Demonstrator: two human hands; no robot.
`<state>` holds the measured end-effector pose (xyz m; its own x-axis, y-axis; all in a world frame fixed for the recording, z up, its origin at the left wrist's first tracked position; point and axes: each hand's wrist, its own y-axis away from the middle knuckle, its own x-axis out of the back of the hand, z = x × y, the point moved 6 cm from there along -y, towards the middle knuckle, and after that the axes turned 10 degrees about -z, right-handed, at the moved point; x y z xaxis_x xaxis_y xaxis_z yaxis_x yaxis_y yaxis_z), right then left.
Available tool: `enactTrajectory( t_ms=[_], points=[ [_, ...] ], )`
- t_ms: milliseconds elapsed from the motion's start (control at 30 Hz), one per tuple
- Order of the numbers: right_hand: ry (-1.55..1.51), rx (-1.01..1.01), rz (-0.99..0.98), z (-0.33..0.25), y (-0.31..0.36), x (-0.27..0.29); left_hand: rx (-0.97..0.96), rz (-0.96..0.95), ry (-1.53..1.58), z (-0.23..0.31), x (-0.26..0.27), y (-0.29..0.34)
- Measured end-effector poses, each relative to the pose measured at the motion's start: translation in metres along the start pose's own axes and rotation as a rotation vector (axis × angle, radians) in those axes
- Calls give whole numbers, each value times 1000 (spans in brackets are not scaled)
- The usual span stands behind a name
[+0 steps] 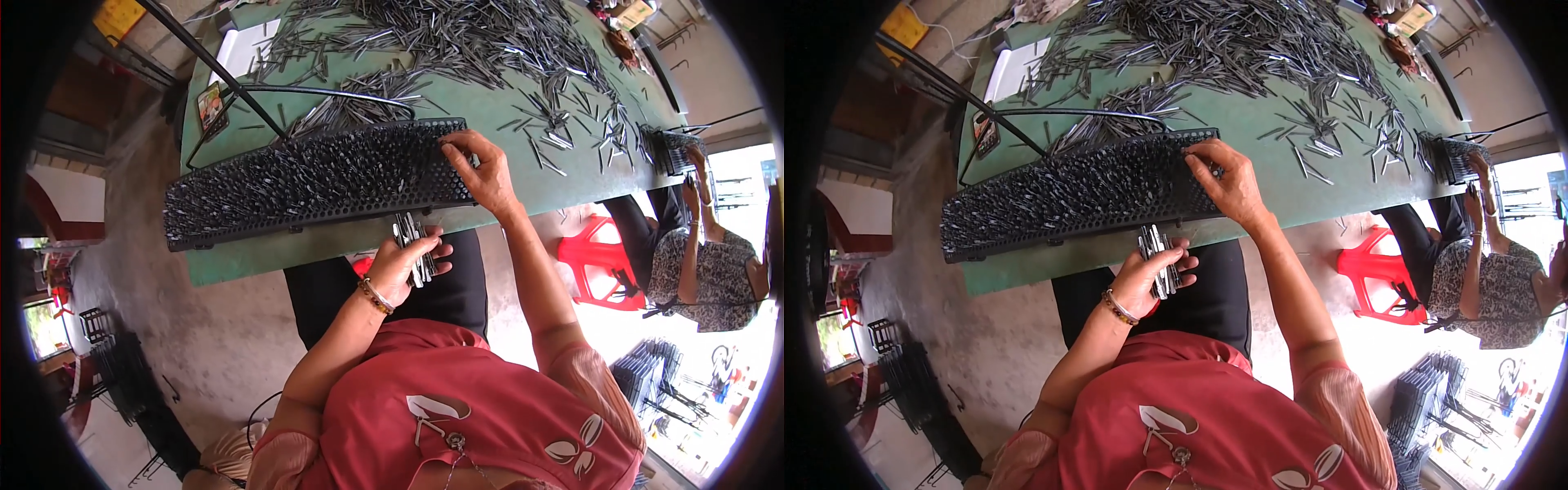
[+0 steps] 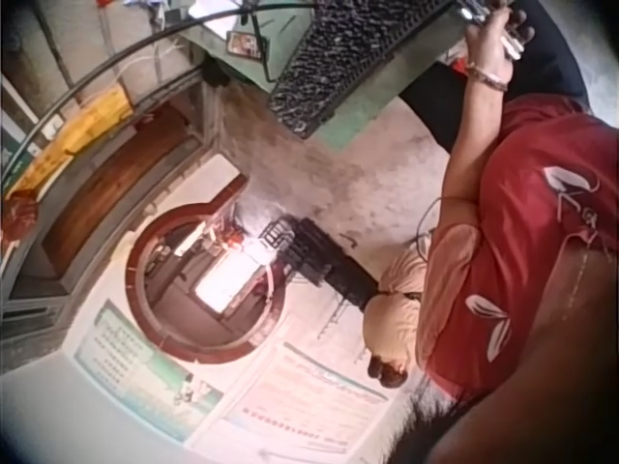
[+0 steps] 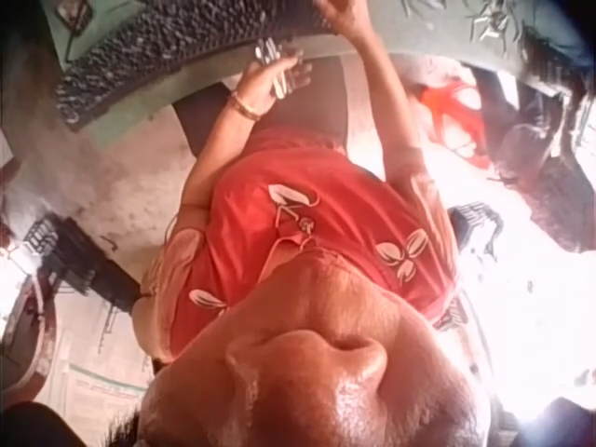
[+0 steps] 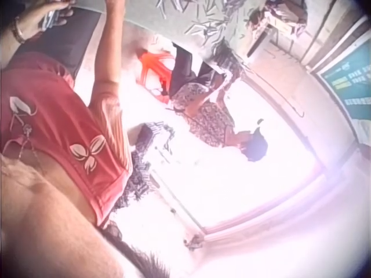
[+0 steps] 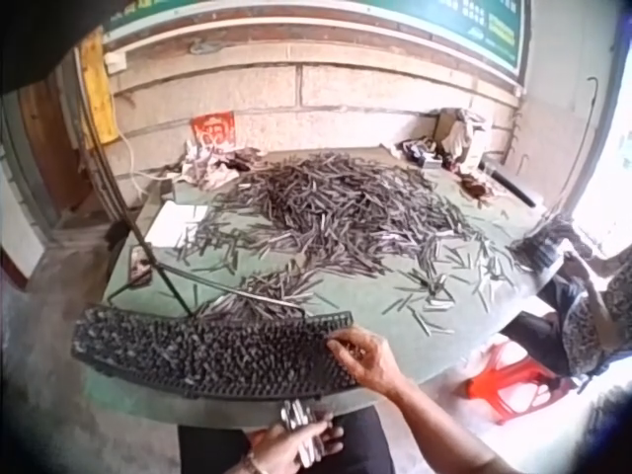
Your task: Picking up small metal pins and inserting them into a black plastic grid base on a workbench.
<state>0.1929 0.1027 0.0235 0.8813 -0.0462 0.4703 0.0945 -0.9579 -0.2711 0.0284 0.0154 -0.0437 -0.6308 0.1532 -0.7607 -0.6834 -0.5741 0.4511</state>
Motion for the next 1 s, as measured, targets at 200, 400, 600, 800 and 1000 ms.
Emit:
enactTrajectory(
  t_ms=[200, 400, 600, 800, 1000],
  points=[
    [22, 15, -18, -1, -1, 3, -5, 6, -13, 0, -1, -1],
    [0, 97, -80, 1, -3, 1, 0, -9, -12, -1, 0, -2],
    [89, 125, -154, 5, -3, -8, 44, -21, -9, -5, 7, -5],
    [94, 117, -89, -4, -2, -8, 66, 2, 7, 1, 2, -9],
    [125, 129, -98, -6, 1, -13, 59, -14, -4, 1, 1, -11]
  ],
)
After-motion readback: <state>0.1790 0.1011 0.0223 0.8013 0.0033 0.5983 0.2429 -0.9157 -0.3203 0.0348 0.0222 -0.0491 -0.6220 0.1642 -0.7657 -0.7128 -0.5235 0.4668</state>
